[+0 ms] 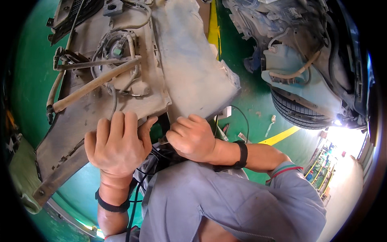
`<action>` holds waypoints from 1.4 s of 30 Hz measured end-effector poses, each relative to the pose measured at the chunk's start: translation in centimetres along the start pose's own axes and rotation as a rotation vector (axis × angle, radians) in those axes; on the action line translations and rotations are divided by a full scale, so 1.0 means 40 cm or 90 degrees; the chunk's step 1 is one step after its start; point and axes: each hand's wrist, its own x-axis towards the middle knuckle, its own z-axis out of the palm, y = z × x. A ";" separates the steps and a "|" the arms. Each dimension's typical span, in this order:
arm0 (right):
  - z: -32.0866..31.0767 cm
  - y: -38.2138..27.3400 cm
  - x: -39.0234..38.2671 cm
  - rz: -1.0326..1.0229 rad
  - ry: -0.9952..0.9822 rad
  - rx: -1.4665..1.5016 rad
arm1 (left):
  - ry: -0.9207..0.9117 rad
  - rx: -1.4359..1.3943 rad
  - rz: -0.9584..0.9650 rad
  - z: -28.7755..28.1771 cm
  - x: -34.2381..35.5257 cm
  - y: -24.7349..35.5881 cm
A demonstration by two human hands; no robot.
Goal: The person is sitting on the floor of a workshop, repairing a large plastic car bumper. They use a metal rod to pry out a broken plastic clip and then use a utility knife to scrape and clean the mounting area. The person then attempts to fit a new plastic clip into the hole.
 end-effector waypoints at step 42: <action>-0.045 -0.011 0.016 -0.009 -0.087 -0.125 | -0.167 -0.069 0.112 -0.008 -0.050 0.038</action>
